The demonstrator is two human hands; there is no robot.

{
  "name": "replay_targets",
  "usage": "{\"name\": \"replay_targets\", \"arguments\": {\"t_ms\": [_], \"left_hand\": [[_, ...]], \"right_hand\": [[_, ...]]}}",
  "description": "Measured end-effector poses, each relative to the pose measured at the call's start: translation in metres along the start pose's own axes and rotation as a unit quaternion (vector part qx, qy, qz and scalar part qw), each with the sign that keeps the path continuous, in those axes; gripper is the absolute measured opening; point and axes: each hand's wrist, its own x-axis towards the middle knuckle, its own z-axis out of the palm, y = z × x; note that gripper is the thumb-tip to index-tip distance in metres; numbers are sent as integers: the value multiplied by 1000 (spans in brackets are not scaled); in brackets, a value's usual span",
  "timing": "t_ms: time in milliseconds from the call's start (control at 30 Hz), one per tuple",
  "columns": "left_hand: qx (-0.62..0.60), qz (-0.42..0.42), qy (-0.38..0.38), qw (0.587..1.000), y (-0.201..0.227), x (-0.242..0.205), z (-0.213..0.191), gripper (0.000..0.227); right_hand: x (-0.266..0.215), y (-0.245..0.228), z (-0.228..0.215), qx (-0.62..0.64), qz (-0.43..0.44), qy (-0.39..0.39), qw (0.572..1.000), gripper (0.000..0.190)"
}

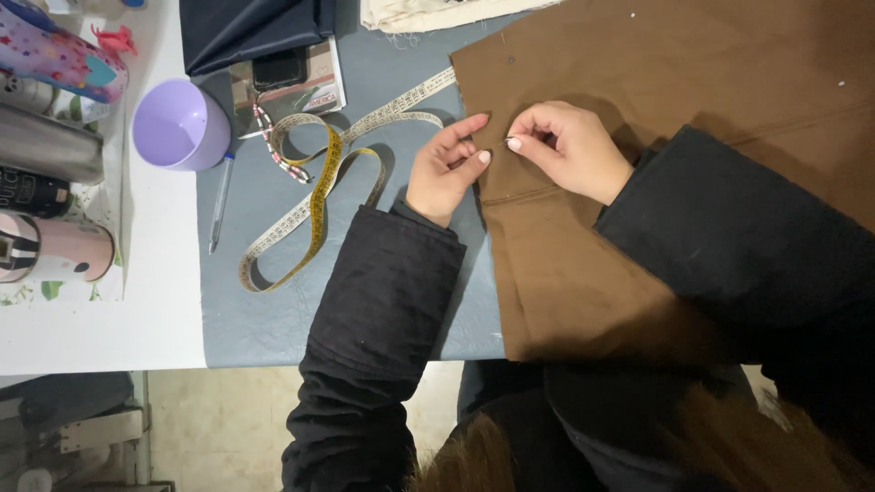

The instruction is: Pinning fabric pieces together to prepare for sewing.

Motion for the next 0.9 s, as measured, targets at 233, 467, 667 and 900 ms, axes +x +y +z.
{"name": "replay_targets", "arguments": {"t_ms": [233,467,667,900], "left_hand": [[-26,-2,-13,1000,6,-1,3,41],[-78,-39,-11,996,10,-3,4,39],[-90,-49,8,995,17,-3,12,41],[-76,-29,24,996,3,-4,8,40]], "right_hand": [[2,8,0,44,45,-25,998,10],[4,9,-2,29,29,-42,998,8],[2,4,3,26,45,2,999,9],[1,9,6,74,94,1,993,10]]}}
